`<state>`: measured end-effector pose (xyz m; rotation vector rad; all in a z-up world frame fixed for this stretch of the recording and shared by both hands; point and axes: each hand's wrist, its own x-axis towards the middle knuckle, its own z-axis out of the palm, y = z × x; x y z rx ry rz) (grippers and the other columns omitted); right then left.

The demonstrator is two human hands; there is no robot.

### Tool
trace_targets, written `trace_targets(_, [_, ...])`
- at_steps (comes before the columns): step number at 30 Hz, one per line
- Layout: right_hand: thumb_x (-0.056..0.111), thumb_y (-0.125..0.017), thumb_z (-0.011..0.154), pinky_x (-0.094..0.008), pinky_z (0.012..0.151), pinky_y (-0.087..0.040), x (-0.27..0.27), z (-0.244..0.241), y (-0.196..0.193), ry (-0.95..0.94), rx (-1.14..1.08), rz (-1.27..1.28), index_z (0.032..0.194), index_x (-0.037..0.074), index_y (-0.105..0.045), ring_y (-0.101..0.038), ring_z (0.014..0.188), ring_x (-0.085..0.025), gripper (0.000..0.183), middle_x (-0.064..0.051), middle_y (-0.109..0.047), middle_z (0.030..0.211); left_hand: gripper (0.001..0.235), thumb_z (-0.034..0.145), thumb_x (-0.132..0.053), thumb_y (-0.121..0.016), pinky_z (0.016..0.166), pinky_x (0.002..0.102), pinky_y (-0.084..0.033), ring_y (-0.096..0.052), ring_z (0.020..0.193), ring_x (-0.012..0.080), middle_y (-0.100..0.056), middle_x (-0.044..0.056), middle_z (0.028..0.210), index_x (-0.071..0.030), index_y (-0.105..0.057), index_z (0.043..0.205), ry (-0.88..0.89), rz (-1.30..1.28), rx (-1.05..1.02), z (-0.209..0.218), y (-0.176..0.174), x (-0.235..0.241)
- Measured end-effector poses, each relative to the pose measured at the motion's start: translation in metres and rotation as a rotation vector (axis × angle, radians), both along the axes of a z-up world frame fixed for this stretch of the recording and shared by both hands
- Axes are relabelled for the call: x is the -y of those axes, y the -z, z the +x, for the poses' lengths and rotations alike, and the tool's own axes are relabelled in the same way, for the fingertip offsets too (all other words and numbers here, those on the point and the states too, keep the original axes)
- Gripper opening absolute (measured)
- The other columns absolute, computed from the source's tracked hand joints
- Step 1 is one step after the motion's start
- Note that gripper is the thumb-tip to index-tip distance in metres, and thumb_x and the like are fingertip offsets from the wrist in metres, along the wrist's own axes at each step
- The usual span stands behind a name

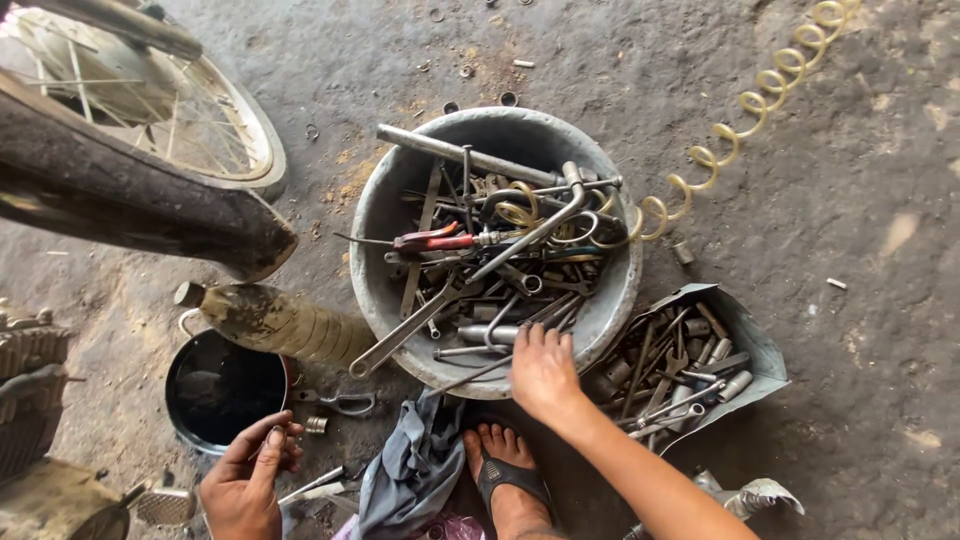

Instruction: The person works on the engine area of a motorcycle, using a wrench to tighten or loosen bolts. They then search through a bucket of tools to find a specific wrench, eventually selecting one and returning to the motorcycle to continue the repair.

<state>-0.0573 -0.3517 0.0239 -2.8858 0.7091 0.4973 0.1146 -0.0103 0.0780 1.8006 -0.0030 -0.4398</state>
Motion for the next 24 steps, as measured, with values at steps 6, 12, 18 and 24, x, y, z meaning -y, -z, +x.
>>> trace_targets(6, [0.028,-0.067,0.08,-0.047,0.089,-0.044,-0.012,-0.003,-0.02,-0.011,0.11,-0.002,0.129,-0.014,-0.056,-0.059,0.099,-0.036,0.066,-0.024,-0.061,0.108,0.027,0.1,-0.005,-0.062,0.066,0.027,-0.053,-0.067,0.077,0.014,-0.076,0.014,0.099,0.006,-0.07,0.123,0.098,-0.005,-0.03,-0.004,0.027,0.007])
trace_targets(12, [0.027,-0.064,0.09,-0.046,0.079,-0.052,0.006,-0.011,0.008,-0.004,0.264,0.103,0.118,-0.008,-0.064,-0.065,0.086,-0.035,0.045,-0.02,-0.065,0.096,0.028,0.099,-0.005,-0.063,0.068,0.027,-0.053,-0.066,0.078,0.014,-0.076,0.014,0.099,0.006,-0.07,0.123,0.075,0.052,-0.083,-0.007,0.017,0.021])
trace_targets(18, [0.014,-0.06,0.098,-0.042,0.062,-0.063,0.044,-0.009,0.062,0.165,0.394,0.336,0.118,-0.005,-0.066,-0.073,0.071,-0.035,0.029,-0.024,-0.071,0.091,0.028,0.098,-0.005,-0.062,0.066,0.028,-0.054,-0.068,0.078,0.0152,-0.077,0.016,0.099,0.007,-0.07,0.122,0.06,0.079,-0.101,-0.007,0.009,0.021])
trace_targets(24, [0.014,-0.067,0.091,-0.05,0.085,-0.058,0.082,0.016,0.094,0.258,0.45,0.248,0.121,-0.011,-0.064,-0.065,0.103,-0.045,0.039,-0.036,-0.062,0.12,0.028,0.099,-0.005,-0.063,0.068,0.027,-0.054,-0.067,0.079,0.0151,-0.076,0.016,0.1,0.007,-0.07,0.123,0.062,0.052,-0.094,-0.009,0.019,0.014])
